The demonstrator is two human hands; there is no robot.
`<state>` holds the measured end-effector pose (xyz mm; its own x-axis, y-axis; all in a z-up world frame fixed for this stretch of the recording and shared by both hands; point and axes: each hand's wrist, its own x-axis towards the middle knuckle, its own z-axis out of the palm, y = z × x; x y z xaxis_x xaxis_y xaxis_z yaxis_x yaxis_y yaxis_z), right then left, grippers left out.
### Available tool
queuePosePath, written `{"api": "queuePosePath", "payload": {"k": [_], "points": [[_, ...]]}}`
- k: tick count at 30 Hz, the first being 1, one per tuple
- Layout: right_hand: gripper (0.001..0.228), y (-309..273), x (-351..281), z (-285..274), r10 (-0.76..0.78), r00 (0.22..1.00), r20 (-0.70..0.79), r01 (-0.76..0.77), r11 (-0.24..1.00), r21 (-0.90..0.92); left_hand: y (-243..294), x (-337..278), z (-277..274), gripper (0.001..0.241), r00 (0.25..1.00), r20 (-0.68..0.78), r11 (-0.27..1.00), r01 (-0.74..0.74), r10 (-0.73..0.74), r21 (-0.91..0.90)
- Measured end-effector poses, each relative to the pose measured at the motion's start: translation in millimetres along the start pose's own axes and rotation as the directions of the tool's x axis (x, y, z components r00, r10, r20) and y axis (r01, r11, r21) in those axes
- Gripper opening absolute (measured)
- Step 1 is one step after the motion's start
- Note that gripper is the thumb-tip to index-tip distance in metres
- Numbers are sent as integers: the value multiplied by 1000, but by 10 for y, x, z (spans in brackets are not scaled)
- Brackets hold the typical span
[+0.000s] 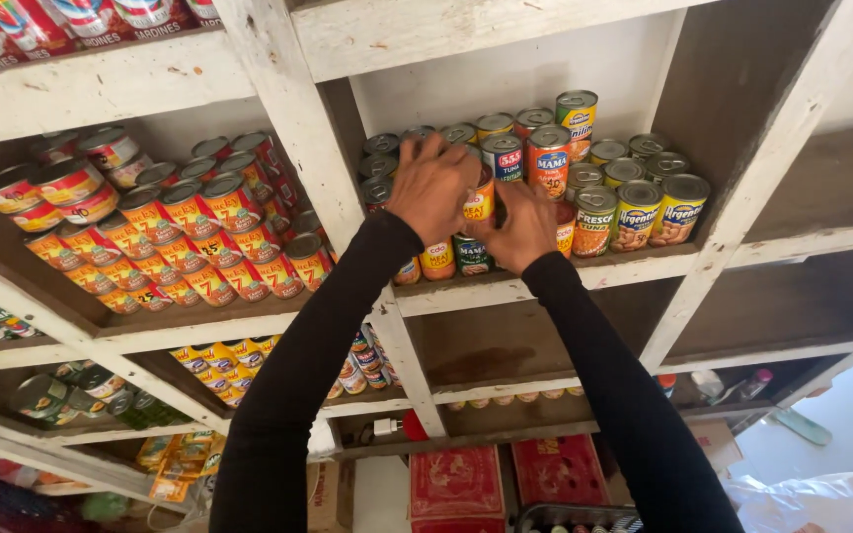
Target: Arranging canned goods from a basket onto shelves in a grocery store.
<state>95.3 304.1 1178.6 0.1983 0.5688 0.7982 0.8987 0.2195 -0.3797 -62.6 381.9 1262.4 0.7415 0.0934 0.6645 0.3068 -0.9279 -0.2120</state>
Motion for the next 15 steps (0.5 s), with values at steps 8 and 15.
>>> {"api": "queuePosePath", "payload": {"k": [8,15], "points": [[58,9,61,29,55,995,84,-54,998,-12,-49,40,43,31,1000,-4,998,21,-20,51],[54,74,91,38,111,980,164,-113,994,5,44,121,-71,35,996,66,997,60,-63,41]]}}
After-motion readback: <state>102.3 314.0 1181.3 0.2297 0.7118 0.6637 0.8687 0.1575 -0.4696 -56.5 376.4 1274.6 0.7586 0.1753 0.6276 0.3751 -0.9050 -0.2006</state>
